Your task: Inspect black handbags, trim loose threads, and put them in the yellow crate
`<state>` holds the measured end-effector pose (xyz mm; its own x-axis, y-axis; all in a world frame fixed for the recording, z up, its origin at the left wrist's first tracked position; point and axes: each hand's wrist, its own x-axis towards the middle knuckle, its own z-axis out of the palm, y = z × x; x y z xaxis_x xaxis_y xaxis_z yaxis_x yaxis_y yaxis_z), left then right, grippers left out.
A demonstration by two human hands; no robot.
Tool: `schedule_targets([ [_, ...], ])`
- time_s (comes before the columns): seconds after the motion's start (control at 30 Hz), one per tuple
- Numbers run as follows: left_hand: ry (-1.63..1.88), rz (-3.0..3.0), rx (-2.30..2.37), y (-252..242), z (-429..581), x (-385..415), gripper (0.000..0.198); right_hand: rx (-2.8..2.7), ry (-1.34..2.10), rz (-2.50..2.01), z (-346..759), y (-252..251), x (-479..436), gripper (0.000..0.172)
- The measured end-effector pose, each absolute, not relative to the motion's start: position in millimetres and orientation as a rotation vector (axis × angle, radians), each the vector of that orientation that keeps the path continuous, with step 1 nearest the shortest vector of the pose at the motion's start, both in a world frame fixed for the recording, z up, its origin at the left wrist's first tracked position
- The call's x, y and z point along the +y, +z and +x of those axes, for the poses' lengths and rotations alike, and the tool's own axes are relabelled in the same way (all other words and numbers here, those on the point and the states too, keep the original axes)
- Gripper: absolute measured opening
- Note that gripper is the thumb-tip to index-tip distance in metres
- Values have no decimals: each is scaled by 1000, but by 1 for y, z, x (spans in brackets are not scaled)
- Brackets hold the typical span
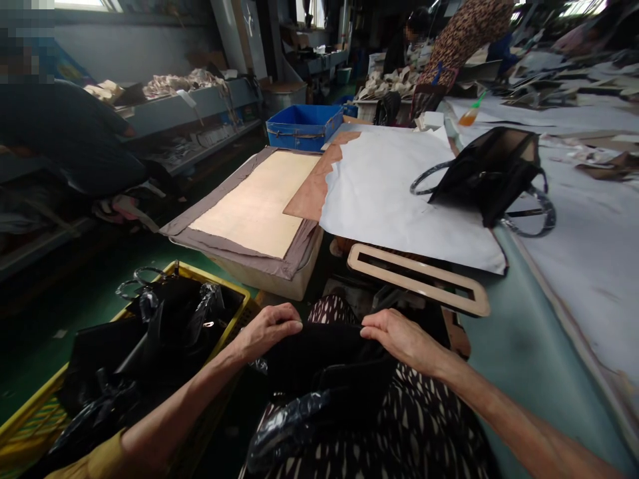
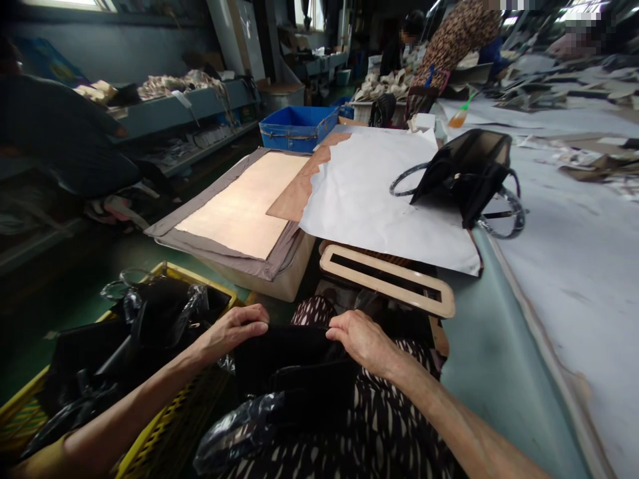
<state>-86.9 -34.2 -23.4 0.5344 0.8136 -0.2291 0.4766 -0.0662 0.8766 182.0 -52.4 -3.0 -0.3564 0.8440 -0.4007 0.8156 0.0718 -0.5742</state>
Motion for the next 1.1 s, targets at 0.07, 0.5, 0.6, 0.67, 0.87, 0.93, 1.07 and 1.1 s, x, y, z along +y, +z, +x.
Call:
schedule_targets([
  [0.07,358,1750,1065,-20,-85,-35,27,-2248,1180,-1751,183,-4,-54,34],
  [0.5,284,1831,1217,5,-77,-48,36,-1499,1954,-1574,216,16,-69,49],
  [0.6,301,1863,1280,17,-72,-55,39,-1605,1852,-1756,211,18,-72,40],
  [0.67,302,1911,1305,27,-68,-59,40,-1722,1699,-1865,206,18,-72,34],
  [0.87,286,2064,1308,47,-59,-66,39,-2209,967,-1938,197,22,-68,25],
  [0.93,285,2110,1324,50,-58,-67,39,-2285,813,-1924,196,22,-64,24],
  [1.07,305,2213,1357,59,-55,-66,39,-2275,708,-1949,193,18,-59,23],
  [1.1,318,2241,1373,63,-54,-66,38,-2249,713,-1954,191,17,-59,23],
])
